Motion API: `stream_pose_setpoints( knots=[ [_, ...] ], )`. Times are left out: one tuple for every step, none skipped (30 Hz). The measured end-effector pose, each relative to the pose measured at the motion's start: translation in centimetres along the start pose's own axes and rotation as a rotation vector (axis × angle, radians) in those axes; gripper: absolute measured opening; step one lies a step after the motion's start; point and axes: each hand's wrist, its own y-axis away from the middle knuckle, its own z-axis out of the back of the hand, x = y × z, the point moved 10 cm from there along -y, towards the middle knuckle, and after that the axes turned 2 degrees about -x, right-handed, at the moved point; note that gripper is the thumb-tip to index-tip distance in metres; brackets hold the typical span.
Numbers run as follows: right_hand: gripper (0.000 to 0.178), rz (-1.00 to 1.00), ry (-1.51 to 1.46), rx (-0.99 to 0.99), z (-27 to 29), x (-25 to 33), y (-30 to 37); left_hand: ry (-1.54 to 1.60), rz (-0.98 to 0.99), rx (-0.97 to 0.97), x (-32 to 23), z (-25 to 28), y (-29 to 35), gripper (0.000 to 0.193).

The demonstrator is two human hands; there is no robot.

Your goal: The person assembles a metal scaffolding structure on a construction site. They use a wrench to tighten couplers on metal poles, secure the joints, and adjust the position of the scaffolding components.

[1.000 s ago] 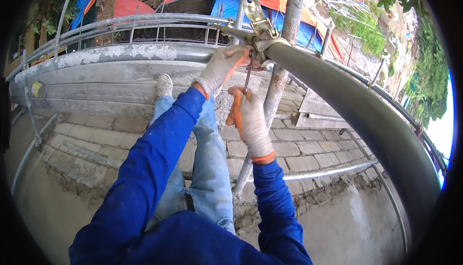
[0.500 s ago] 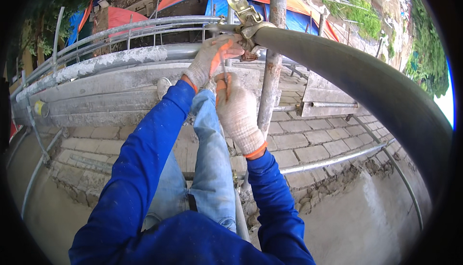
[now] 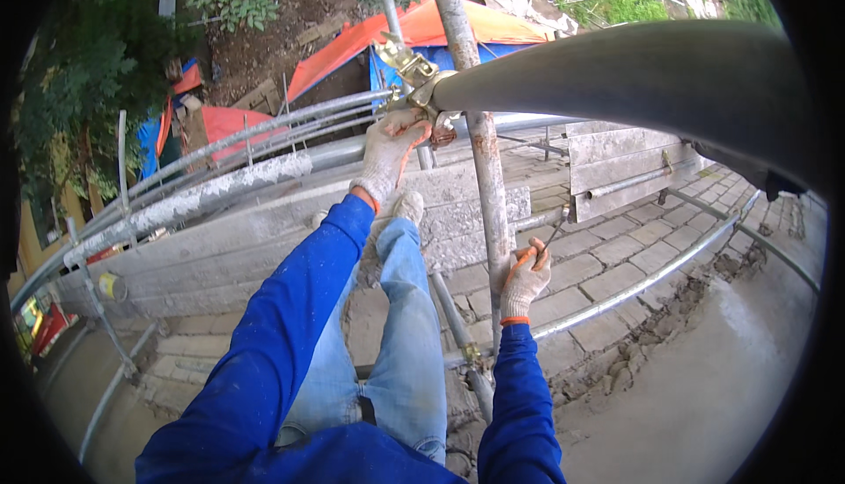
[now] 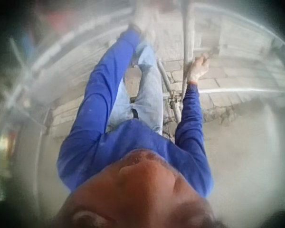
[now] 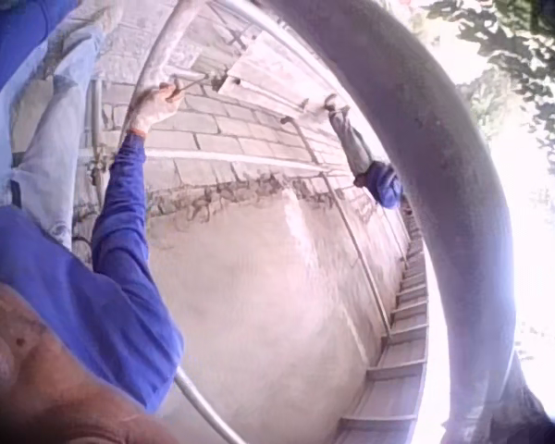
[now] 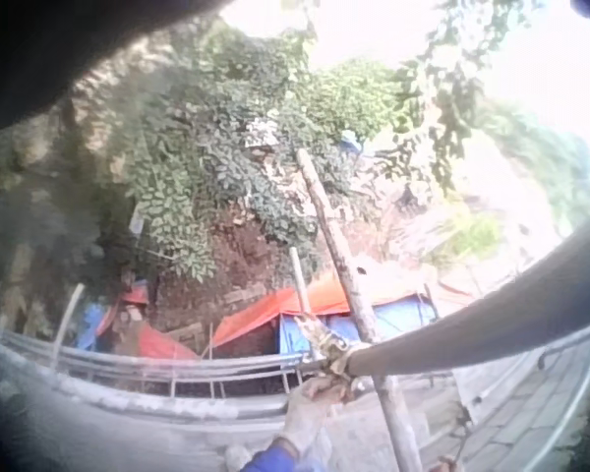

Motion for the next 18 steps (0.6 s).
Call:
stream_pose_setpoints(
  knots=[
    [0.017, -0.026, 0.029, -0.038, 0.3, -0.6, 0.4, 0.013, 0.021, 0.003, 0.3, 0.2, -0.1, 0.025],
    [0.017, 0.014, 0.121, -0.029, 0.0, -0.6, 0.4, 0.025, 0.044, 0.007, 0.6, 0.3, -0.2, 0.025],
    [0.018, 0.045, 0.217, -0.016, -0.9, 0.7, 0.5, -0.018, -0.013, 0.03, 0.3, 0.6, -0.2, 0.029],
    [0.018, 0.074, 0.316, -0.003, -1.6, 2.3, 0.7, -0.034, -0.005, 0.029, 0.2, 1.0, -0.4, 0.03],
    [0.019, 0.001, 0.288, 0.006, -1.8, 2.5, 0.7, -0.046, 0.009, 0.035, 0.2, 1.1, -0.6, 0.031],
    [0.019, 0.02, 0.305, -0.004, -1.4, 2.3, 0.8, -0.055, 0.03, 0.049, 0.5, 0.6, -0.5, 0.033],
    [0.02, 0.042, 0.321, -0.011, -1.2, 2.0, 0.5, -0.198, 0.036, 0.061, 0.5, 0.3, -0.4, 0.032],
    [0.02, 0.065, 0.339, -0.018, -0.7, 1.7, 0.3, -0.272, 0.001, 0.127, 0.3, -0.2, -0.5, 0.029],
    [0.021, 0.085, 0.388, -0.038, -0.6, 2.0, 0.2, -0.366, 0.002, 0.146, 0.0, -0.4, -0.6, 0.028],
    [0.022, 0.101, 0.443, -0.068, -0.2, 2.6, 0.1, -0.456, 0.004, 0.175, -0.2, -1.0, -0.7, 0.027],
    [0.024, 0.15, 0.473, -0.071, 0.1, 2.3, 0.0, -0.557, -0.051, 0.163, -0.7, -1.5, -0.7, 0.022],
    [0.025, 0.077, 0.488, -0.043, 0.2, 1.9, 0.4, -0.659, -0.116, 0.134, -1.5, -1.2, -0.9, 0.018],
    [0.025, 0.008, 0.5, -0.02, 0.1, 2.2, 0.6, -0.738, -0.107, 0.122, -1.5, -1.0, -1.0, 0.018],
    [0.026, -0.053, 0.506, -0.002, 0.0, 2.5, 0.3, -0.811, -0.109, 0.112, -1.7, -0.9, -1.1, 0.018],
    [0.027, -0.042, 0.506, -0.034, 0.4, 1.6, 0.1, -0.824, -0.099, 0.119, -1.3, -1.3, -1.0, 0.019],
    [0.027, -0.022, 0.511, -0.07, 1.1, 0.7, 0.0, -0.826, -0.094, 0.124, -0.9, -1.6, -0.8, 0.021],
    [0.028, -0.049, 0.492, -0.048, 0.7, 0.8, -0.2, -0.806, -0.122, 0.123, -1.3, -1.2, -1.2, 0.022],
    [0.028, -0.087, 0.483, -0.023, 0.5, 0.7, -0.1, -0.786, -0.134, 0.122, -1.4, -0.7, -1.3, 0.024]
  ],
)
